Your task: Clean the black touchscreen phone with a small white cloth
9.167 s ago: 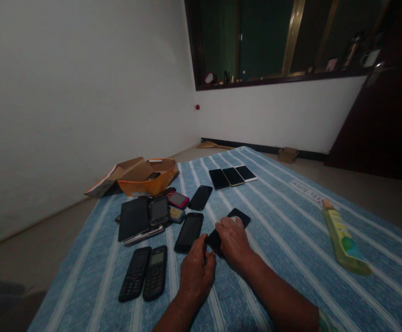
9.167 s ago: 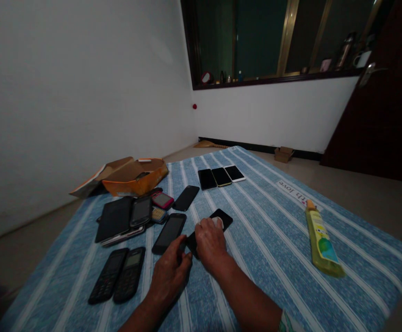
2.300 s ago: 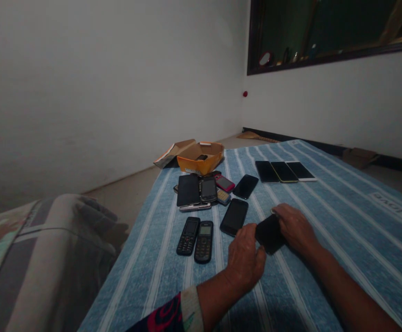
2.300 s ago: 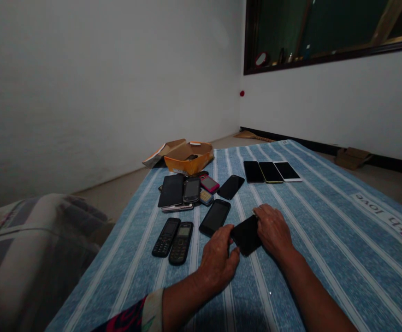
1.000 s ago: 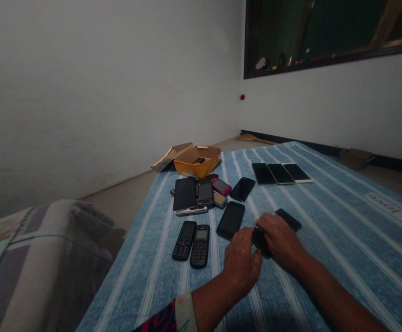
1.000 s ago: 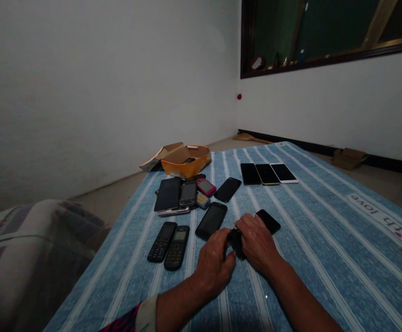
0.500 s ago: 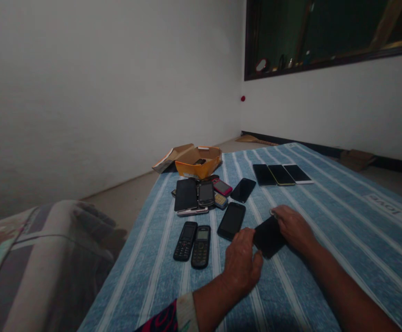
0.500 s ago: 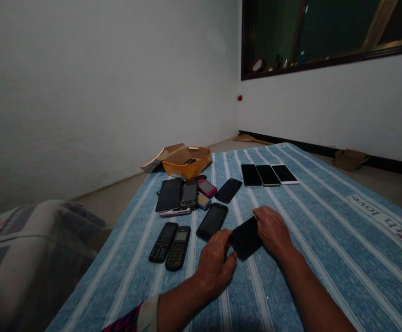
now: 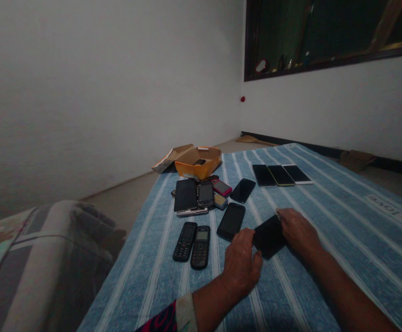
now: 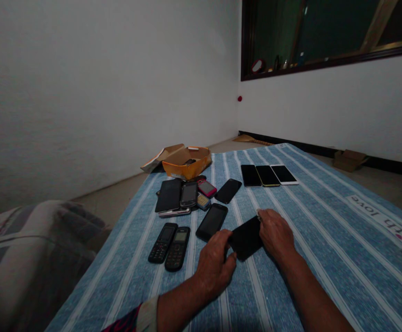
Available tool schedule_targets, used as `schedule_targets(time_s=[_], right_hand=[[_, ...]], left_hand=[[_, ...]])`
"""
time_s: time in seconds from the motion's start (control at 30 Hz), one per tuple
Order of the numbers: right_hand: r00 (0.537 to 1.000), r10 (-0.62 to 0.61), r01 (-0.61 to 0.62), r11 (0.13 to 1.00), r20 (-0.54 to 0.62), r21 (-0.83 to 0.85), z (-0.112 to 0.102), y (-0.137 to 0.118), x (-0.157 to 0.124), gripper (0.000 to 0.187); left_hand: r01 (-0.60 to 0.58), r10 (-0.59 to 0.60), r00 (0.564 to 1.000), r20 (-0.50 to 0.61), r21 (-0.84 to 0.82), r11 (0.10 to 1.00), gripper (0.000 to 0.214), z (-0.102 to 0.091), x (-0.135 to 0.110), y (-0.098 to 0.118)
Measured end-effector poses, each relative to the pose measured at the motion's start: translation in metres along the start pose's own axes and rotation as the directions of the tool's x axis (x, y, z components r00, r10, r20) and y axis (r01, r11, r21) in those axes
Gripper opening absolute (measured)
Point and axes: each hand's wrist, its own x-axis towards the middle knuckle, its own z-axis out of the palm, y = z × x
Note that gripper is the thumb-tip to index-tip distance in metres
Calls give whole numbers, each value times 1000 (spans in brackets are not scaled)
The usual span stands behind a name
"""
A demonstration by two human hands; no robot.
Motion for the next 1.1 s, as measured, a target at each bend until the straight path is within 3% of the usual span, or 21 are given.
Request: schedule_targets(time_s=[0.37, 1.1], right_hand=[[979, 169, -135, 955, 112, -264, -30, -20, -15, 29], [962, 210, -153, 945, 175, -289, -43, -22, -22, 23]], left_hand=[[-16, 16, 1000, -5, 1, 1000, 38, 3, -1, -2], [4, -4, 1000, -17, 19, 1000, 40, 2, -1, -1]])
